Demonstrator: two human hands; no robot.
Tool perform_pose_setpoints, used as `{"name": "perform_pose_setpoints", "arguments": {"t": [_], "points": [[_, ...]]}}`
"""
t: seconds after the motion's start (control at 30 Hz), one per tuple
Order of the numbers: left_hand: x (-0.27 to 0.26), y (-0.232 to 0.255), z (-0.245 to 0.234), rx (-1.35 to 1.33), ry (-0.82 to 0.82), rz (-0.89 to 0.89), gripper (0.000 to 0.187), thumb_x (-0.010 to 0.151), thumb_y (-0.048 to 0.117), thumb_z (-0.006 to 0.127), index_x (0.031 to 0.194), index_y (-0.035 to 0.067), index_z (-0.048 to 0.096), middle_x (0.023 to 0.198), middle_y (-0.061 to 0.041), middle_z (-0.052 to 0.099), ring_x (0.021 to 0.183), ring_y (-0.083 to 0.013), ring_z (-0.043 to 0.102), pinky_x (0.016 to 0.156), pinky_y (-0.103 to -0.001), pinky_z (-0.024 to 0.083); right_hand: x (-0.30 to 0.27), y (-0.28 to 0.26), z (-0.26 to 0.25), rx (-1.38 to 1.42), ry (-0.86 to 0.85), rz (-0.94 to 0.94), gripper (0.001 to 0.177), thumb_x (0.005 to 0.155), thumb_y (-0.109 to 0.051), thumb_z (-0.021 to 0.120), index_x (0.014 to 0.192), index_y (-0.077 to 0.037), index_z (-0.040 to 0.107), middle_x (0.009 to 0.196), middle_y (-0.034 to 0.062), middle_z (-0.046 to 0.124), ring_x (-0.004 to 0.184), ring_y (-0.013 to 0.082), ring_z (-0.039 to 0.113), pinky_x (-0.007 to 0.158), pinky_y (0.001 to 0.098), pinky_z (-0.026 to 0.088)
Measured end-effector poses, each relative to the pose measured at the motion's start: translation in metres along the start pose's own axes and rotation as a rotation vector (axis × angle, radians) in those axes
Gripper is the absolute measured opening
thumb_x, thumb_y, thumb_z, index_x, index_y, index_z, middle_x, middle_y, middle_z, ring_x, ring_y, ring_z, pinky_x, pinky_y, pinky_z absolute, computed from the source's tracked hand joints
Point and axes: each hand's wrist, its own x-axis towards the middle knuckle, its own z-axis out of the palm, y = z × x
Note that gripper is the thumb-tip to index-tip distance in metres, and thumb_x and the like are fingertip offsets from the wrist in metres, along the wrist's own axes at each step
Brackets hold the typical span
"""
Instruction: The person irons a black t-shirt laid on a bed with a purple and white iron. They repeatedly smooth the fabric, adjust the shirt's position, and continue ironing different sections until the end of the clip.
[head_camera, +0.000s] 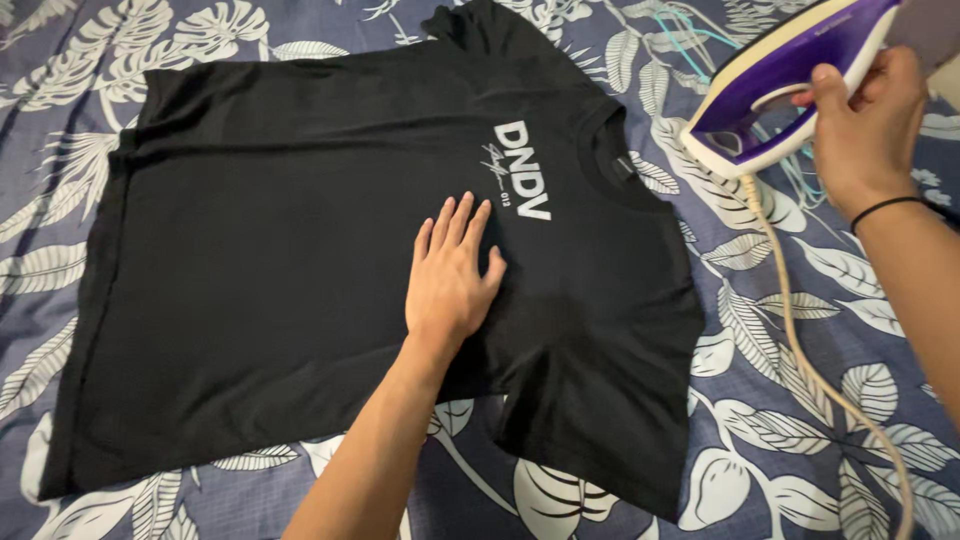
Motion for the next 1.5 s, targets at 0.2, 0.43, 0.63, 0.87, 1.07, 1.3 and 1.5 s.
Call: {"name": "perform_pose_setpoints", "arguments": {"t": [0.2,0.43,0.63,0.87,1.07,1.3,1.5], "points": [[0.000,0.000,0.001,-0.003,0.015,0.000,0.060,0.094,0.031,0.057,0.149,0.008,0.050,0.158,-0.013,0.045,0.149,-0.0292,0.035,0.122,-0.048,0.025,-0.013,0.005,0.007,0.049,-0.018,0.038,0.020,0.122,-0.001,0.058,0.122,0.010,0.041,0.106,0.0147,0.070,0.095,0.0165,0.073,0.084,0.0266,0.058],[-0.001,-0.003,0.003,-0.012,0.035,0.003,0.060,0.093,0.030,0.059,0.148,0.007,0.050,0.157,-0.014,0.045,0.149,-0.0296,0.035,0.122,-0.048,0.025,-0.012,0.020,0.008,0.167,0.013,0.204,0.023,0.118,-0.007,0.062,0.125,0.004,0.043,0.105,0.0091,0.070,0.096,0.0134,0.072,0.086,0.0249,0.059],[-0.002,-0.004,0.005,-0.021,0.056,0.012,0.059,0.095,0.031,0.058,0.149,0.007,0.050,0.158,-0.013,0.045,0.150,-0.0294,0.035,0.123,-0.048,0.025,-0.013,0.079,0.000,0.035,0.060,0.141,0.032,0.113,-0.014,0.061,0.135,0.004,0.048,0.117,0.0116,0.068,0.103,0.0145,0.067,0.093,0.0306,0.055],[-0.002,-0.004,0.003,-0.052,0.044,-0.002,0.059,0.094,0.030,0.058,0.147,0.006,0.051,0.157,-0.013,0.045,0.150,-0.0297,0.035,0.122,-0.049,0.025,-0.038,0.049,0.020,-0.327,0.249,-0.033,0.016,0.116,-0.015,0.051,0.125,-0.004,0.057,0.117,0.0067,0.063,0.105,0.0167,0.061,0.096,0.0338,0.050],[-0.004,-0.005,0.005,-0.081,0.066,-0.019,0.059,0.094,0.029,0.058,0.147,0.006,0.051,0.157,-0.014,0.045,0.149,-0.0299,0.036,0.122,-0.049,0.026,-0.079,-0.118,0.126,-0.056,0.059,-0.168,0.019,0.115,-0.009,0.066,0.123,-0.002,0.051,0.114,0.0074,0.050,0.108,0.0196,0.054,0.103,0.0334,0.045],[-0.005,-0.012,0.011,0.016,0.055,0.026,0.056,0.097,0.031,0.056,0.148,0.007,0.051,0.159,-0.014,0.045,0.151,-0.0306,0.037,0.123,-0.051,0.027,-0.113,-0.242,0.222,0.255,-0.246,-0.177,0.043,0.103,-0.020,0.062,0.140,0.000,0.053,0.144,0.0193,0.057,0.140,0.0340,0.053,0.118,0.0428,0.040],[-0.013,-0.028,-0.007,0.157,0.144,0.087,0.063,0.095,0.035,0.059,0.152,0.011,0.047,0.156,-0.018,0.046,0.145,-0.0346,0.039,0.117,-0.054,0.030,-0.128,-0.232,0.223,0.049,-0.486,-0.305,0.055,0.101,-0.029,0.059,0.146,0.002,0.050,0.154,0.0244,0.049,0.141,0.0410,0.047,0.116,0.0467,0.036]]}}
